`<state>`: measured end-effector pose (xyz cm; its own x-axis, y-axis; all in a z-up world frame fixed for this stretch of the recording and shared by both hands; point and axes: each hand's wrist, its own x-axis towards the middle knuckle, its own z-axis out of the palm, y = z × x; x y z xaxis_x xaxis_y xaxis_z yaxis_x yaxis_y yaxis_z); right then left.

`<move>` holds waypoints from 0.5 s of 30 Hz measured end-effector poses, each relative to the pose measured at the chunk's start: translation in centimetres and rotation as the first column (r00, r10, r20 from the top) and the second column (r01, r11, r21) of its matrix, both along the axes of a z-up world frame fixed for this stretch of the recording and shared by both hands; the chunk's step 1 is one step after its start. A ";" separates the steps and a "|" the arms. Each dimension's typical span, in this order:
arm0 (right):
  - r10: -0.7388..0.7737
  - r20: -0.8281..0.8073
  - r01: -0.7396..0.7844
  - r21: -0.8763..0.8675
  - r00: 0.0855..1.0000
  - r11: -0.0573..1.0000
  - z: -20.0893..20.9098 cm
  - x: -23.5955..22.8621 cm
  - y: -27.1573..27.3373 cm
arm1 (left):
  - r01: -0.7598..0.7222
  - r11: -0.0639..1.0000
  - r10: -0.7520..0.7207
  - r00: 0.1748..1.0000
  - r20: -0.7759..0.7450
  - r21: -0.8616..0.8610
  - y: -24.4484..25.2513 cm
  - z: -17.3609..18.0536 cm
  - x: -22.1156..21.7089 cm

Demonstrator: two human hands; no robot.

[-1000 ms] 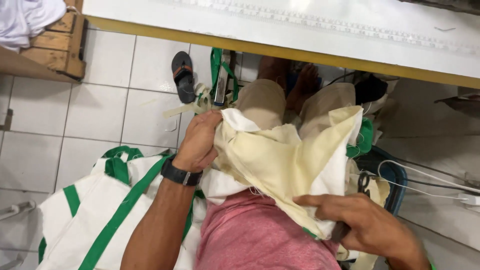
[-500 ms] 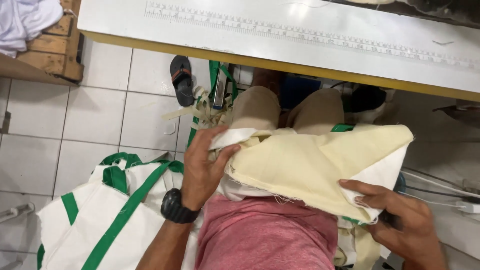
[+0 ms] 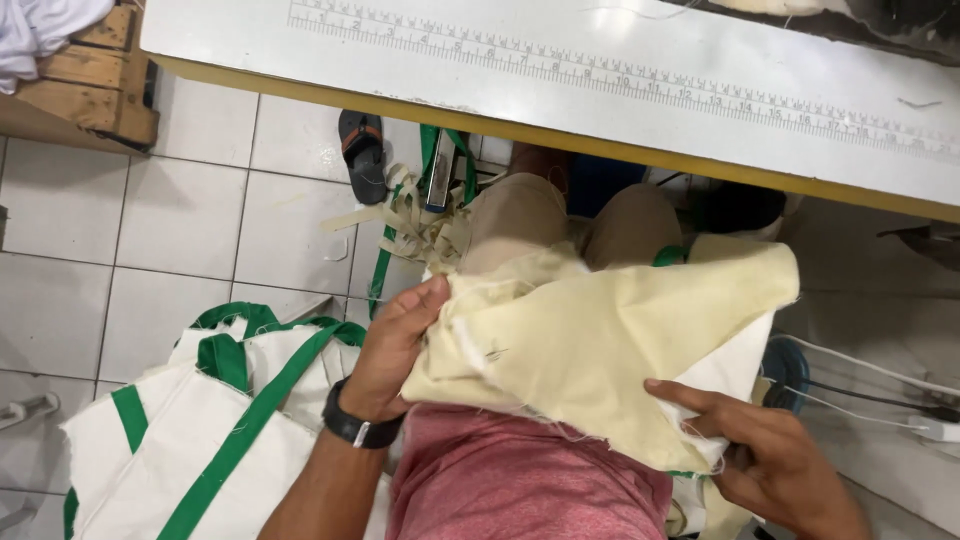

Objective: Trimming loose and excess threads from the seams of fabric tote bags using scissors at a sewing workstation.

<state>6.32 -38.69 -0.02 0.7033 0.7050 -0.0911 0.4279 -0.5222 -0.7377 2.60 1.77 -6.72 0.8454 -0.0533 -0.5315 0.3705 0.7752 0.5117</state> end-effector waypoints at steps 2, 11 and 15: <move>-0.011 0.004 0.010 0.011 1.000 1.000 -0.3 -0.1 0.2 | -0.092 0.985 0.105 0.991 0.088 -0.149 -0.4 0.1 1.3; -0.232 -0.255 0.301 0.273 0.939 0.914 0.7 0.5 2.3 | -0.150 0.939 0.243 0.926 0.288 -0.310 0.1 0.3 4.8; -0.252 -0.224 0.276 0.085 0.941 0.957 -0.7 1.8 3.9 | -0.184 0.878 0.260 0.958 -0.119 0.441 1.3 -0.7 6.1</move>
